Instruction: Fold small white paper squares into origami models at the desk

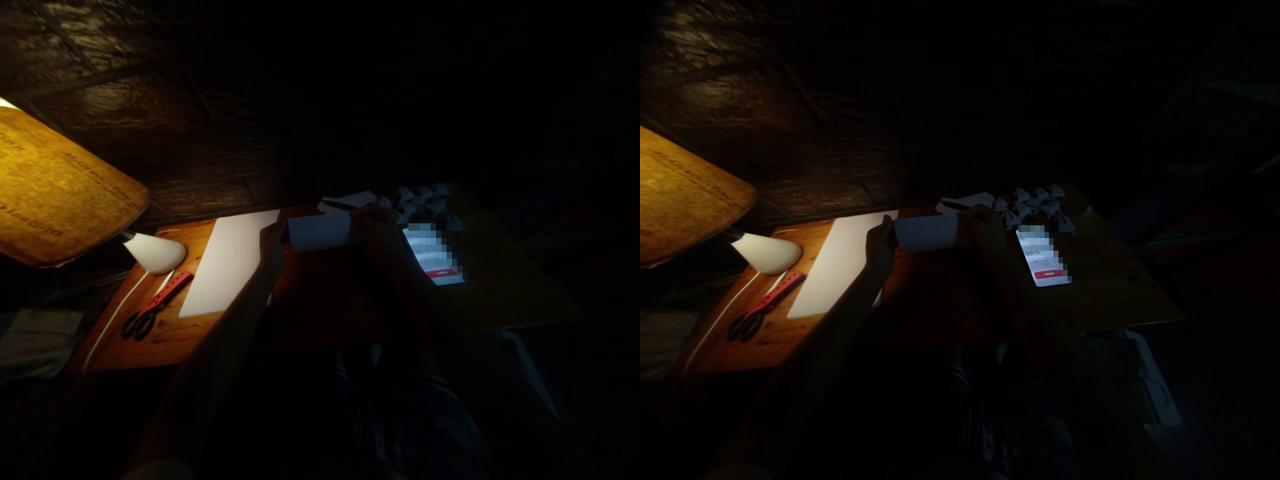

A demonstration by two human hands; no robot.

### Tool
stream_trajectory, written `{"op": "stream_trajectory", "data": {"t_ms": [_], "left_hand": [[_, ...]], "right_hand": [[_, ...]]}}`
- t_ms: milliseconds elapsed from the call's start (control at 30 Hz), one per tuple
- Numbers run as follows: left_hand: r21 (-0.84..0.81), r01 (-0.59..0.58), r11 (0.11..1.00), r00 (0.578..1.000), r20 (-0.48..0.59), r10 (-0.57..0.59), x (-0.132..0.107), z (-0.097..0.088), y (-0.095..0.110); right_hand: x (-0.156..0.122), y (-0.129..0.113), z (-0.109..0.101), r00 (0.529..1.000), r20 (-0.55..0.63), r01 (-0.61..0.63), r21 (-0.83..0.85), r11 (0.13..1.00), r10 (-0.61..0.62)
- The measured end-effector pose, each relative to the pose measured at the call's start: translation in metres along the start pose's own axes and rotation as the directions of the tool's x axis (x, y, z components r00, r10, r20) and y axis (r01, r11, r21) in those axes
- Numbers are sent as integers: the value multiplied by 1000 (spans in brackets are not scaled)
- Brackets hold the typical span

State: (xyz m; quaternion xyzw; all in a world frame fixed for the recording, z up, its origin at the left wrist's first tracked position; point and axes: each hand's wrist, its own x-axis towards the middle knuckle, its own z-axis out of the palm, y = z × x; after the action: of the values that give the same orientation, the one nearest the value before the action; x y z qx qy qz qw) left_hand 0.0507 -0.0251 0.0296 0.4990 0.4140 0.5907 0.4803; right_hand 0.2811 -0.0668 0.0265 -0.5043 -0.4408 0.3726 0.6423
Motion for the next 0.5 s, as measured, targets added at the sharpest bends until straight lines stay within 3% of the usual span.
{"op": "stream_trajectory", "data": {"t_ms": [200, 400, 500], "left_hand": [[152, -141, 978, 988, 79, 130, -3, -2, 5], [184, -166, 969, 981, 126, 145, -2, -4, 5], [375, -324, 869, 944, 184, 272, -3, -7, 5]], "right_hand": [[0, -1, 1, 999, 17, -31, 28, 999, 30], [-6, -7, 3, 993, 120, 6, -29, 1000, -2], [-8, -9, 4, 984, 168, 87, -171, 981, -58]]}}
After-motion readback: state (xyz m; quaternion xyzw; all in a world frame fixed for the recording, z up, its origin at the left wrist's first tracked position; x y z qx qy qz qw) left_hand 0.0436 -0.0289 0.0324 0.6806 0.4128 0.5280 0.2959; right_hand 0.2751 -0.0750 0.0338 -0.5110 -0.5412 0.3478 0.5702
